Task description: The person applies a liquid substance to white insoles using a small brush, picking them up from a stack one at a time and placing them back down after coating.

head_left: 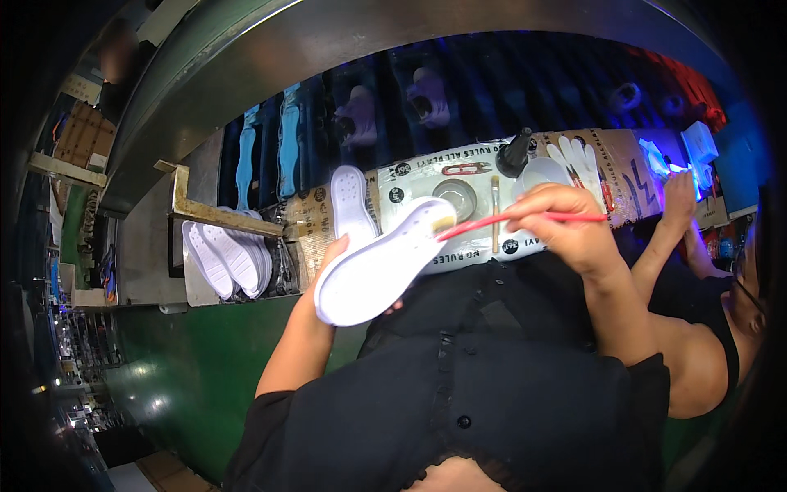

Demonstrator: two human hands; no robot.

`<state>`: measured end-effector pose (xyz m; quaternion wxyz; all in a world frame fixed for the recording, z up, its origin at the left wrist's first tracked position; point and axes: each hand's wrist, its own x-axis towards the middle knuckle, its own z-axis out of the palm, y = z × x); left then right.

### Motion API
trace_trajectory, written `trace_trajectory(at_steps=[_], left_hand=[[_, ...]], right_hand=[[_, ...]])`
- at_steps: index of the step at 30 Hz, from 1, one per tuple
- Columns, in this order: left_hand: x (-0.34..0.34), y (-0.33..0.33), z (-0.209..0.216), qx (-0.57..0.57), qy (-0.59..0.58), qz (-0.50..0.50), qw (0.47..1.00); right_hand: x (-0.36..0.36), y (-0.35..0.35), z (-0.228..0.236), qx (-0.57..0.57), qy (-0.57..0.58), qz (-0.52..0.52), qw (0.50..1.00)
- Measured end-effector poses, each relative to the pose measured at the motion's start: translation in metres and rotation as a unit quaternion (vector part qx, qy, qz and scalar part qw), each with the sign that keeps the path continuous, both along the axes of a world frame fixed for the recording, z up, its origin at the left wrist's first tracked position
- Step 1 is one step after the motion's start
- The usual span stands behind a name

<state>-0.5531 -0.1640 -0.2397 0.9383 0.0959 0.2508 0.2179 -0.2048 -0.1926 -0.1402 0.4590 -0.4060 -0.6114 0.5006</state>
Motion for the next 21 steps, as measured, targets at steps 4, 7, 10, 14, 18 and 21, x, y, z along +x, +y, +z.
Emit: trace_trajectory(at_steps=[4, 7, 10, 14, 18, 21], left_hand=[[0.033, 0.01, 0.017, -0.018, -0.034, -0.049, 0.998], [0.051, 0.006, 0.036, -0.014, 0.094, -0.045, 0.994], [0.048, 0.012, 0.023, 0.037, 0.154, -0.123, 0.98], [0.034, 0.015, -0.002, 0.006, 0.137, -0.179, 0.974], [0.022, 0.015, -0.007, -0.099, 0.076, -0.158, 0.98], [0.016, 0.016, -0.013, -0.15, -0.001, -0.144, 0.978]], right_hand=[[-0.048, 0.016, 0.041, 0.282, -0.136, 0.171, 0.934], [-0.063, 0.02, 0.034, 0.339, -0.185, 0.184, 0.904], [-0.067, 0.026, 0.03, 0.361, -0.196, 0.183, 0.893], [-0.055, 0.041, 0.019, 0.368, -0.22, 0.155, 0.89], [-0.025, 0.05, 0.014, 0.282, -0.26, 0.193, 0.903], [-0.006, 0.048, 0.013, 0.286, -0.329, 0.179, 0.882]])
